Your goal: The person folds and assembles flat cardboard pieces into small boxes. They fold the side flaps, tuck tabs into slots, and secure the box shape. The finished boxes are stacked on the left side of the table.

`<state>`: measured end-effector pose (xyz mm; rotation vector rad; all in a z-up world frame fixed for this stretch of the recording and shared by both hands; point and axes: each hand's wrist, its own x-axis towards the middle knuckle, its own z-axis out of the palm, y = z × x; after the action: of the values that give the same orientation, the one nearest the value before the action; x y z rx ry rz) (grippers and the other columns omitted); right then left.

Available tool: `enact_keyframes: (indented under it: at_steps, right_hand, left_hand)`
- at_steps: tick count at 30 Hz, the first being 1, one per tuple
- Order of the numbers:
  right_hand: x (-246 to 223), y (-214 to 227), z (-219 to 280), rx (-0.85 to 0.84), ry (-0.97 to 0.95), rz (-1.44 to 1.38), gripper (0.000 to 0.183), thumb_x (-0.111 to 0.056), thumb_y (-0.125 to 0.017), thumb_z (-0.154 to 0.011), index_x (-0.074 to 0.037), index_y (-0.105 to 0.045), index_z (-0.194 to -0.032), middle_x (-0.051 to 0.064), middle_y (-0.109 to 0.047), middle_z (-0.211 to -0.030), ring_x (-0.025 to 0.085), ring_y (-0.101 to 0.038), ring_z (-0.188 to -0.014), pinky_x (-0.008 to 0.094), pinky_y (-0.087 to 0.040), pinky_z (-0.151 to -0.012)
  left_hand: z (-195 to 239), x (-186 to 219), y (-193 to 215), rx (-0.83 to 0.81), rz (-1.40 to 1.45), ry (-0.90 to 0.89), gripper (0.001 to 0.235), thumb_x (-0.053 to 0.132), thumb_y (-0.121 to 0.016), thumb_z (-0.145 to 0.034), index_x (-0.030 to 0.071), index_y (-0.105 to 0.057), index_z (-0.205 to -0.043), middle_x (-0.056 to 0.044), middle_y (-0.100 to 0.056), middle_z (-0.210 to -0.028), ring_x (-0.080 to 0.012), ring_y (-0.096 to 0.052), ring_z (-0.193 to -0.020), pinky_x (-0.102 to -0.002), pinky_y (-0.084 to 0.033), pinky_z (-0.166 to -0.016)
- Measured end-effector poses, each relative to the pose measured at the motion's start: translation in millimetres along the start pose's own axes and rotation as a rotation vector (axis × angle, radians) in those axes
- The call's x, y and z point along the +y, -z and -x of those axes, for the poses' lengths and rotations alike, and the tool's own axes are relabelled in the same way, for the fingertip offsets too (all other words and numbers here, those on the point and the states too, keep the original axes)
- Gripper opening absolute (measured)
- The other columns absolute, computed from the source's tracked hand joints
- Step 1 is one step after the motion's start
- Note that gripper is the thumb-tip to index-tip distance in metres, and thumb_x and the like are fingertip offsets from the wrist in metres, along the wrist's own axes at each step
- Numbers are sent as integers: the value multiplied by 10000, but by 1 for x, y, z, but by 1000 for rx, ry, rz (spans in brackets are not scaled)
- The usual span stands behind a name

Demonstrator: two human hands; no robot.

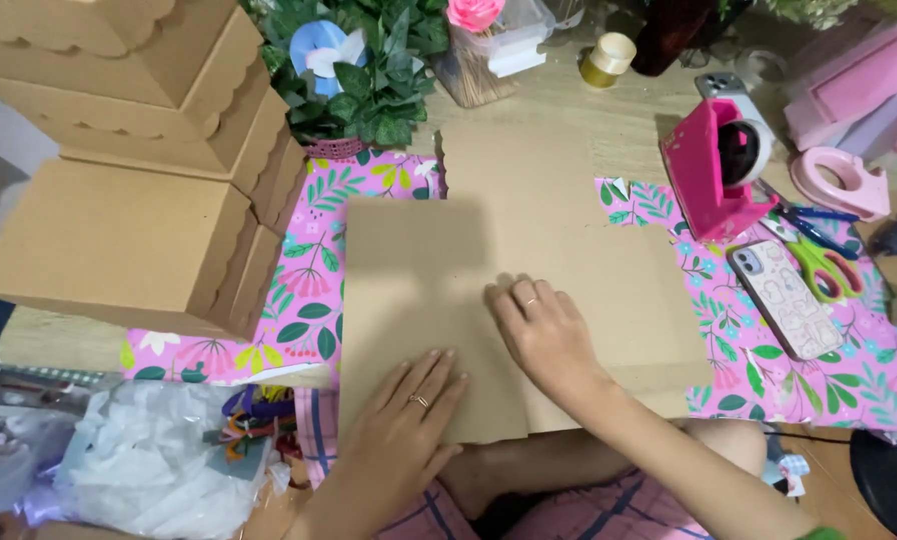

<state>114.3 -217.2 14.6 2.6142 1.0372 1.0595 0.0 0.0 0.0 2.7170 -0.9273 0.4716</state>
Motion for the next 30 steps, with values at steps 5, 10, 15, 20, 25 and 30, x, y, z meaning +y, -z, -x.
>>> enact_keyframes:
  at_steps: [5,10,15,20,25,30]
  right_hand:
    - [21,21,37,-311,-348,-506,176,-262,-498,-1064,-108,-582,-1069,80,-661,-905,321,-668,-830,458,-530,-672]
    - [46,37,74,-333,-165,-684,290,-292,-515,-1063,-96,-455,-858,76,-536,-769,290,-528,-706,396,-406,-686]
    - [85,51,102,-434,-332,-732,312,-245,-546,-1036,-89,-441,-788,80,-502,-734,279,-517,-685,391,-424,-694]
    - [79,63,106,-305,-188,-401,297,-89,-597,-912,-23,-508,-1187,219,-557,-1160,407,-567,-1063,495,-482,-902]
    - [41,96,73,-329,72,-433,630,-462,-679,-926,-148,-526,-1450,133,-504,-1507,359,-459,-1448,515,-344,-1206]
    - [48,73,72,-553,-9,-584,865,-555,-757,-856,-108,-433,-1522,182,-444,-1553,340,-452,-1423,453,-387,-1153]
  left_hand:
    - [-7,-2,2,-7,120,-27,680,351,-776,-804,38,-572,-1372,-188,-552,-1465,-350,-488,-1361,-468,-344,-1152]
    - [-19,0,1,-18,124,-16,747,319,-873,-677,28,-597,-1308,-202,-542,-1459,-368,-476,-1359,-480,-328,-1168]
    - [-33,13,-16,18,209,-96,641,442,-746,-872,2,-570,-1304,-220,-530,-1477,-357,-460,-1408,-486,-328,-1169]
    - [-49,11,-16,20,215,-66,738,506,-793,-792,50,-576,-1330,-199,-524,-1471,-346,-456,-1378,-470,-365,-1089]
    - [-57,-12,-5,-122,449,-29,864,493,-772,-824,1,-459,-1462,-216,-441,-1541,-406,-305,-1479,-569,-207,-1196]
    - [-55,-20,-15,-35,361,-37,861,495,-791,-821,3,-492,-1462,-179,-497,-1525,-354,-408,-1427,-519,-348,-1153]
